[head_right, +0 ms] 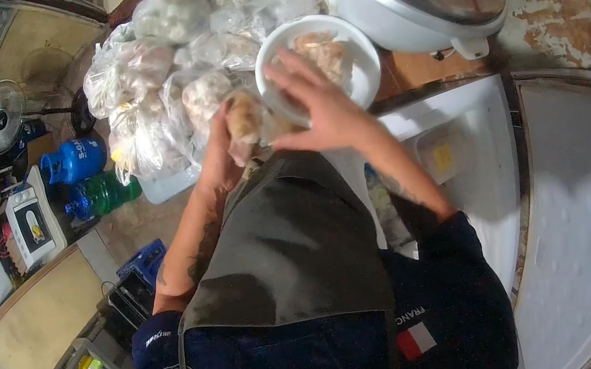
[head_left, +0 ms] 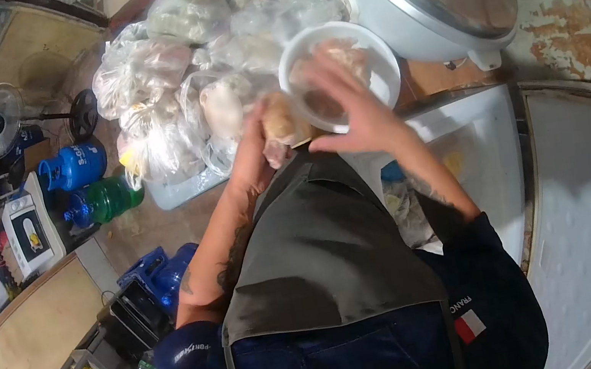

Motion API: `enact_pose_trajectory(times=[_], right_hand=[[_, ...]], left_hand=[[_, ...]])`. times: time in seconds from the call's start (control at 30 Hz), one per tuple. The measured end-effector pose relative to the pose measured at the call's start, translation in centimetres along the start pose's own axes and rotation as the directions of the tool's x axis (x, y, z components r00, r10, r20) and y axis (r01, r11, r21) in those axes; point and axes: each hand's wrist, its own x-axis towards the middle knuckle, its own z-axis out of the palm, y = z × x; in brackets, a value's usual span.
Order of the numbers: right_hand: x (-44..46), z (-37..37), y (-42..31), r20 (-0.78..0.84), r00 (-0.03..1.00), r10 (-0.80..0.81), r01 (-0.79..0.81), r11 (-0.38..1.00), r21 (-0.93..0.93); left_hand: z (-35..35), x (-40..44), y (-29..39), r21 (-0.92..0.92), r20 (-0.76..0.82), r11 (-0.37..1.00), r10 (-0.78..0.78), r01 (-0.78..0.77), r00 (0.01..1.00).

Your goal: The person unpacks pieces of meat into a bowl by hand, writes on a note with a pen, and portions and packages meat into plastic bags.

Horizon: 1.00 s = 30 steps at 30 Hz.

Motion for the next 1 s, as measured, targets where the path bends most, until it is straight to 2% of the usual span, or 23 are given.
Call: enact_pose_trajectory(times=[0.03, 0.07, 0.17, 0.2, 0.23, 0.3, 0.33, 0.43, 0.53, 0.63, 0.73, 0.83, 0.93, 1.0], right_hand=[[0.2, 0.6, -0.4, 0.023, 0.993, -0.113, 0.112, 0.994, 0.008], [0.5, 1.0, -0.5, -0.103, 0.979, -0.174, 0.175, 0.985, -0.005], [0.3, 1.9, -0.4, -0.068, 0.979, 0.193, -0.166, 0.942, 0.292], [0.6, 2.6, 0.1, -0.26, 0.959, 0.113, -0.021, 0.943, 0.331], [0.3, 2.8, 0.4, -0.272, 0.947, 0.171, -0.069, 0.935, 0.347], [-0.5, 3.1, 0.2, -0.287, 0.914, 0.286, -0.165, 0.909, 0.382], [-0.7, 3.3, 0.2, -0.277, 0.92, 0.279, -0.126, 0.877, 0.464], [-1.2, 3.7, 1.7, -0.235, 0.907, 0.349, -0.153, 0.793, 0.589], [-1.8, 3.9, 2.5, -0.188, 0.91, 0.368, -0.128, 0.684, 0.718], [-2.3, 3.7, 3.3, -0.023, 0.887, 0.462, -0.284, 0.584, 0.76], [-3.2, 5.0, 3.8, 0.021, 0.735, 0.678, -0.382, 0.388, 0.839], [-2.7, 3.0, 3.3, 0.252, 0.863, 0.437, -0.399, 0.286, 0.871], [-2.9, 3.2, 4.0, 0.352, 0.833, 0.426, -0.451, 0.156, 0.879], [-2.9, 4.0, 3.6, 0.282, 0.811, 0.512, -0.381, 0.098, 0.919]], left_hand=[[1.2, -0.2, 0.4, -0.004, 0.054, 1.0, -0.027, 0.028, 0.998], [2.0, -0.5, 0.8, -0.008, 0.108, 0.998, -0.056, 0.057, 0.993], [2.2, -2.8, 2.6, -0.017, 0.268, 1.0, -0.018, 0.024, 0.963], [2.5, -3.2, 2.7, 0.05, 0.256, 0.994, 0.083, -0.099, 0.963], [2.6, -3.1, 3.0, 0.27, 0.223, 0.939, 0.153, -0.212, 0.963], [3.2, -2.9, 3.4, 0.657, 0.202, 0.662, 0.305, -0.36, 0.931], [4.0, -3.1, 3.7, 0.511, 0.158, 0.783, 0.32, -0.355, 0.934], [2.8, -1.7, 2.7, 0.477, 0.17, 0.783, 0.364, -0.399, 0.916], [2.5, -1.4, 2.6, 0.395, 0.183, 0.84, 0.326, -0.373, 0.928], [1.2, -1.2, 2.3, 0.526, 0.23, 0.755, 0.317, -0.391, 0.92], [1.0, -1.3, 1.8, 0.353, 0.235, 0.86, 0.298, -0.367, 0.925], [0.3, -1.0, 1.7, 0.308, 0.291, 0.895, 0.233, -0.321, 0.928], [-0.4, -0.5, 1.3, 0.325, 0.318, 0.888, 0.221, -0.325, 0.922], [-0.3, -0.6, 0.7, 0.25, 0.209, 0.95, 0.136, -0.187, 0.968]])
